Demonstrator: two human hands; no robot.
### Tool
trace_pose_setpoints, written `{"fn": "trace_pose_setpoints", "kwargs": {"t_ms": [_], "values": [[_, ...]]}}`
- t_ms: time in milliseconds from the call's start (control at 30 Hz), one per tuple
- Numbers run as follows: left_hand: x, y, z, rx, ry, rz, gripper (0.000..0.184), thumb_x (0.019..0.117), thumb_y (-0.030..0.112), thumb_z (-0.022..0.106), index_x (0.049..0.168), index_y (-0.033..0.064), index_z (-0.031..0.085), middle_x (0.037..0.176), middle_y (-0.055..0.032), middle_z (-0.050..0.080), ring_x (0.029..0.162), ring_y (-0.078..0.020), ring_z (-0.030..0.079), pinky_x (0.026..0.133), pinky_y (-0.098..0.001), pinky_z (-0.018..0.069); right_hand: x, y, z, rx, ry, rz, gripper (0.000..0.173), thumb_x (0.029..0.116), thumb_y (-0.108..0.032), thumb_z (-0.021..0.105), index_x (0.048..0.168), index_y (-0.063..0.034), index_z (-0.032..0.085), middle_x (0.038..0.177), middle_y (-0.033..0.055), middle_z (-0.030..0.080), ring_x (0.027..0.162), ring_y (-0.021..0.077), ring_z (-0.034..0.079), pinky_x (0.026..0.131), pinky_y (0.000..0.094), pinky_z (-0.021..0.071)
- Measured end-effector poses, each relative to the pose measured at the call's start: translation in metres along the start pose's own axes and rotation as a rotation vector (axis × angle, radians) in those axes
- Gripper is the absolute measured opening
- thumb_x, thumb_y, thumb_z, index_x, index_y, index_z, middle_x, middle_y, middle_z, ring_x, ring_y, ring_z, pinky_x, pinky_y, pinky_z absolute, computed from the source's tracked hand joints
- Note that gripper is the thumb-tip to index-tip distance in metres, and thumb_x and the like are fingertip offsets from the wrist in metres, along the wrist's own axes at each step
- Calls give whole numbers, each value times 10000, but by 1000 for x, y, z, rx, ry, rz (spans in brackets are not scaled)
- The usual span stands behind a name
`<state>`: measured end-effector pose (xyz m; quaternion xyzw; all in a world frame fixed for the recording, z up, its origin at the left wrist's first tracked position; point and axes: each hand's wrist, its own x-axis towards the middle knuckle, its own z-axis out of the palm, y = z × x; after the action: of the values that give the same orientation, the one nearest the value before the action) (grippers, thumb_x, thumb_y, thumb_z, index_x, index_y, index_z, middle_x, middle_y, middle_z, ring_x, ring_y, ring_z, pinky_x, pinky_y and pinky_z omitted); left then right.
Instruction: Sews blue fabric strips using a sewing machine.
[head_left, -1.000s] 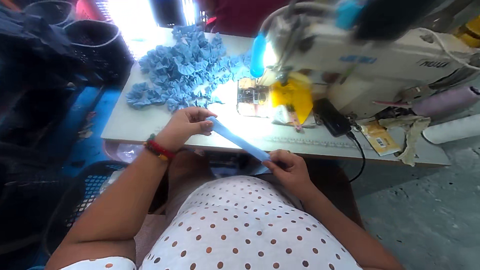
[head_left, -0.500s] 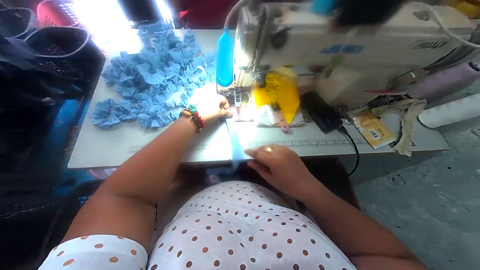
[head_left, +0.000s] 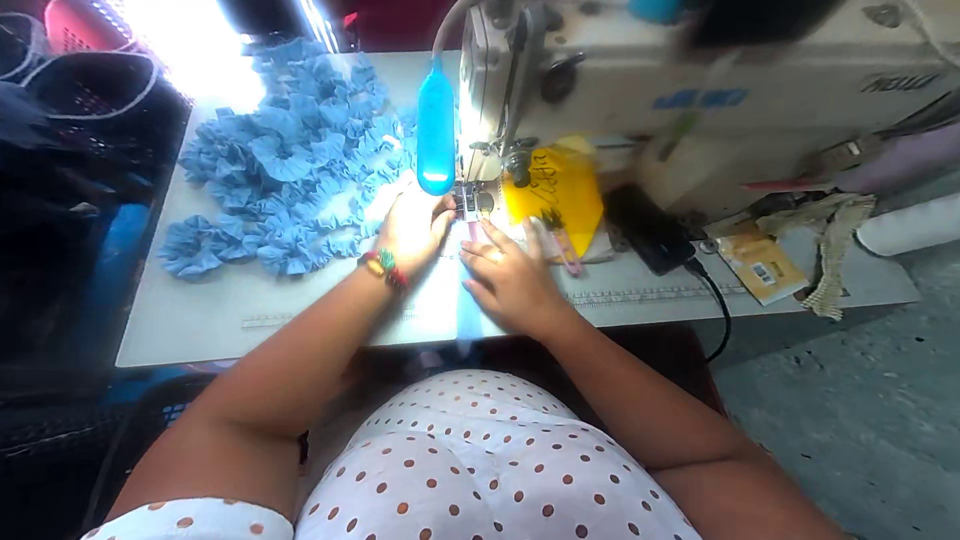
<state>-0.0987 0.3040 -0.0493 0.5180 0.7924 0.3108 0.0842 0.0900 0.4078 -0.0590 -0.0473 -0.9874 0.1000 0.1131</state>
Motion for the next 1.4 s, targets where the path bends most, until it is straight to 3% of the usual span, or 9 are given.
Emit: {"fn": "trace_pose_setpoints", "kwargs": {"t_ms": [67,133,200,300,467,567,667,1400], "values": [[-23,-1,6,83,79,179,247,1018,221,564,1075,76,756,1156,-118,706,1147,-298,644,1004,-515,484,0,1,-1,-4,-12,23,443,1037,-384,455,1356,-179,684,1497,-4,586,1539,293,325,1186,767,39],[-36,-3,12,212,50,305,322,1029,310,524,1143,128,764,1311,-65,692,1334,-295,565,1092,-553,408,1,2,-4,-11,-23,44,455,1027,-385,449,1356,-172,679,1497,-1,585,1541,293,320,1173,783,28],[-34,-5,14,285,28,357,358,1041,357,494,1155,136,752,1410,-48,643,1438,-295,470,1183,-570,295,4,2,-7,-15,-31,58,454,1020,-381,457,1350,-163,680,1488,6,592,1543,293,316,1168,790,9],[-19,-7,14,330,10,365,361,1039,364,477,1111,124,738,1327,-60,688,1411,-294,505,1214,-605,225,11,4,-7,-27,-31,85,443,1017,-368,462,1332,-154,687,1488,17,590,1538,283,324,1178,775,15],[-11,-13,17,291,-27,290,412,1046,409,455,1210,131,711,1340,-51,680,1423,-296,488,1232,-631,146,14,7,-2,13,-9,140,449,1012,-367,442,1341,-175,680,1505,-10,574,1548,271,299,1182,763,6],[-11,-12,18,266,-55,251,449,1044,407,452,1313,114,660,1377,-72,658,1430,-291,482,1240,-612,139,15,5,-1,4,9,151,447,1010,-362,446,1333,-168,686,1502,-4,577,1547,282,303,1173,774,6],[-9,-11,16,253,-76,219,461,1045,404,449,1335,98,637,1386,-82,651,1435,-297,477,1245,-608,131,17,4,-1,2,-5,170,442,1016,-363,444,1334,-171,685,1512,-25,567,1555,271,284,1177,768,2],[-3,-11,17,201,-114,168,436,1051,370,426,1334,109,632,1433,-68,616,1466,-285,433,1239,-620,126,18,0,1,-76,-35,186,463,1062,-332,395,1438,-159,604,1600,-9,469,1581,272,210,1169,781,-27]]}}
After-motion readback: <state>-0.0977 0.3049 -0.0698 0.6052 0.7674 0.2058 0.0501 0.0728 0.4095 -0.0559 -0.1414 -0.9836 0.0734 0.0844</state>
